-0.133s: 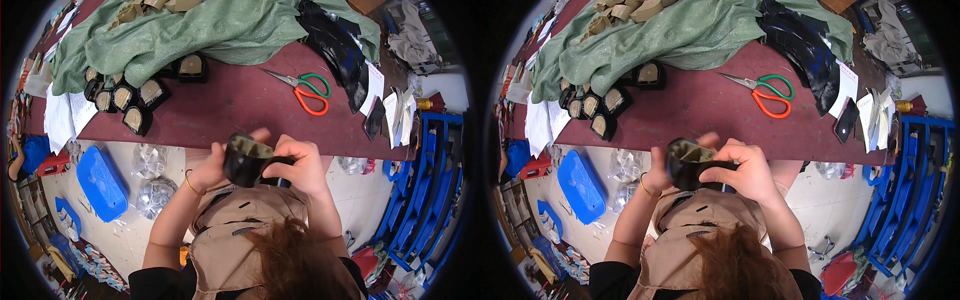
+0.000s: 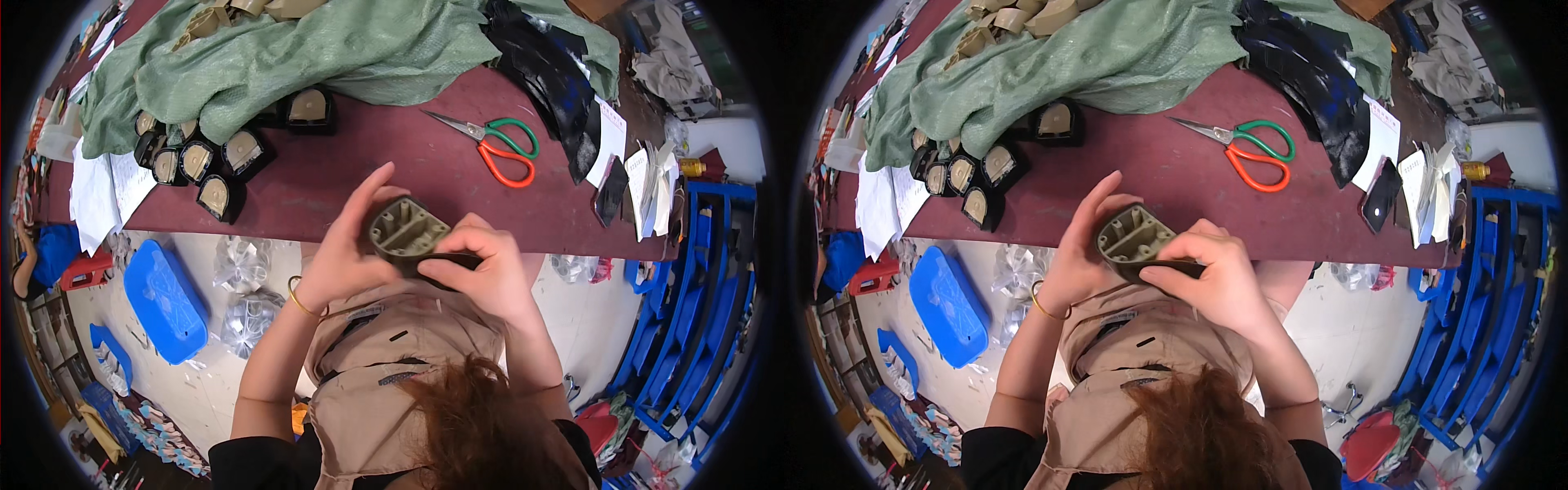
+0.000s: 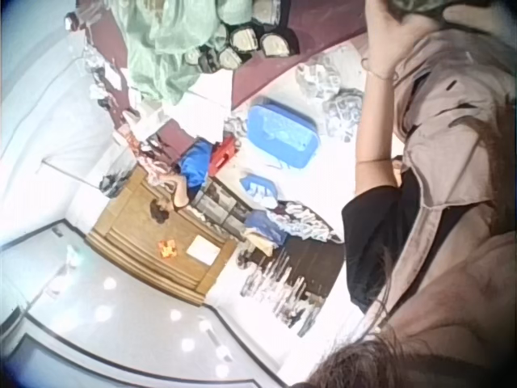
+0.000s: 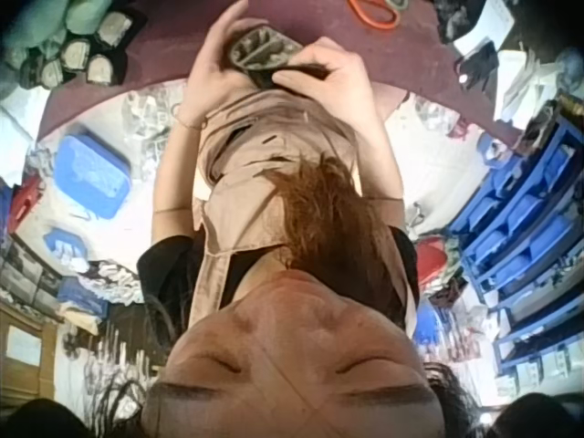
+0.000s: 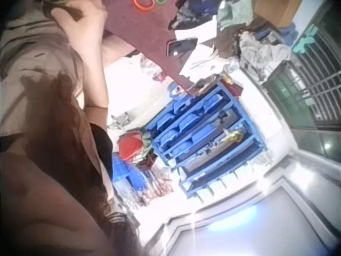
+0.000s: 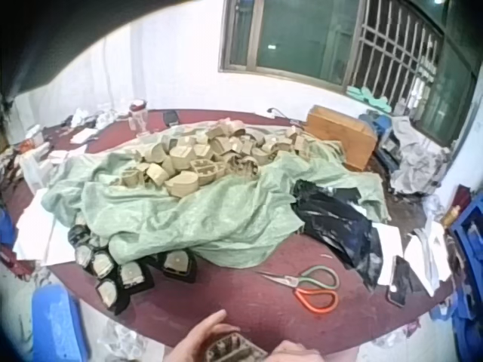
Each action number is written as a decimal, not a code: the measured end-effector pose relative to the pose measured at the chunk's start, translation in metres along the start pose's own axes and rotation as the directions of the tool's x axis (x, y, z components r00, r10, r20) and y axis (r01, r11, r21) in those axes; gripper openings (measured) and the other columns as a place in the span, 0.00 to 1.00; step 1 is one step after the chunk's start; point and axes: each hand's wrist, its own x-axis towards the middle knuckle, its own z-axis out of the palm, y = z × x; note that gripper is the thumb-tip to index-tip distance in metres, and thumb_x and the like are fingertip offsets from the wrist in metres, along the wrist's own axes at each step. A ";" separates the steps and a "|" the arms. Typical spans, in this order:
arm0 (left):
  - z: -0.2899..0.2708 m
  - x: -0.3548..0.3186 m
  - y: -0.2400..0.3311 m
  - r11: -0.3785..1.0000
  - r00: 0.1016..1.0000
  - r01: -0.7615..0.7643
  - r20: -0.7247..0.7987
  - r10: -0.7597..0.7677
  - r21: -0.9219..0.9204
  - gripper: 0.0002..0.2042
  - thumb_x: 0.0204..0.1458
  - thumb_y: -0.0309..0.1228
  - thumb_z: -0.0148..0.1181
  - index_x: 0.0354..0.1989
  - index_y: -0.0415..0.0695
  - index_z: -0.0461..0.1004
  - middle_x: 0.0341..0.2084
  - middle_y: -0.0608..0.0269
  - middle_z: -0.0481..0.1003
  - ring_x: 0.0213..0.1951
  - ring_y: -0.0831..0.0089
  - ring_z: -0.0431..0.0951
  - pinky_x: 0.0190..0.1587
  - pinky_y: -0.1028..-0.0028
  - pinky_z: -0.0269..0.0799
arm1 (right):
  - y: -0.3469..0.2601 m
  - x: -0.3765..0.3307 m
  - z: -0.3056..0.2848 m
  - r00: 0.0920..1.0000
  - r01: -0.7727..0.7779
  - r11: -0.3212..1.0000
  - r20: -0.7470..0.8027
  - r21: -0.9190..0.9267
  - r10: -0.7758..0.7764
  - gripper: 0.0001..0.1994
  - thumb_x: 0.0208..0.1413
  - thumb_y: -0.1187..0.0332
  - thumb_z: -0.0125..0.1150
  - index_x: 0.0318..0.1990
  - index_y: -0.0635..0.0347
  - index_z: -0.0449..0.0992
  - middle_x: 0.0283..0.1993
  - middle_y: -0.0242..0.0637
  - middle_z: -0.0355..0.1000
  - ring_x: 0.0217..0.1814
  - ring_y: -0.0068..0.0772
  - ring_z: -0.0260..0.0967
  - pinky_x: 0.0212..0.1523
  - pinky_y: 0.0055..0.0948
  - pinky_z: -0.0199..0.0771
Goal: Manually assemble black leather or synthetic patches onto light brown plastic shoe heel molds.
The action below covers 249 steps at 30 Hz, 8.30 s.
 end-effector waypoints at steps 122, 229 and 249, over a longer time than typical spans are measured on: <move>0.000 0.041 -0.038 0.808 0.999 0.041 0.024 -0.033 -0.588 0.30 0.63 0.53 0.31 0.65 0.42 0.54 0.58 0.63 0.63 0.60 0.72 0.62 0.63 0.68 0.54 | 0.077 0.065 0.028 0.962 0.270 0.897 -0.137 0.350 -0.236 0.42 0.38 0.74 0.74 0.63 0.66 0.58 0.63 0.43 0.62 0.64 0.35 0.60 0.63 0.33 0.60; -0.038 0.107 0.046 0.451 0.954 -0.168 0.259 -0.149 0.877 0.05 0.40 0.21 0.56 0.26 0.36 0.75 0.22 0.48 0.75 0.28 0.52 0.77 0.33 0.65 0.73 | 0.074 0.075 0.035 0.916 0.325 0.817 -0.056 -0.477 -0.397 0.42 0.37 0.67 0.68 0.64 0.61 0.55 0.64 0.43 0.60 0.71 0.41 0.51 0.70 0.46 0.40; -0.034 0.040 -0.020 0.654 0.954 -0.244 0.058 0.294 0.716 0.36 0.37 0.34 0.71 0.59 0.43 0.63 0.52 0.54 0.68 0.56 0.54 0.64 0.56 0.60 0.59 | 0.040 0.101 -0.036 0.890 0.258 0.949 0.428 -0.183 -0.159 0.34 0.47 0.65 0.68 0.63 0.59 0.62 0.63 0.45 0.63 0.67 0.32 0.58 0.63 0.36 0.58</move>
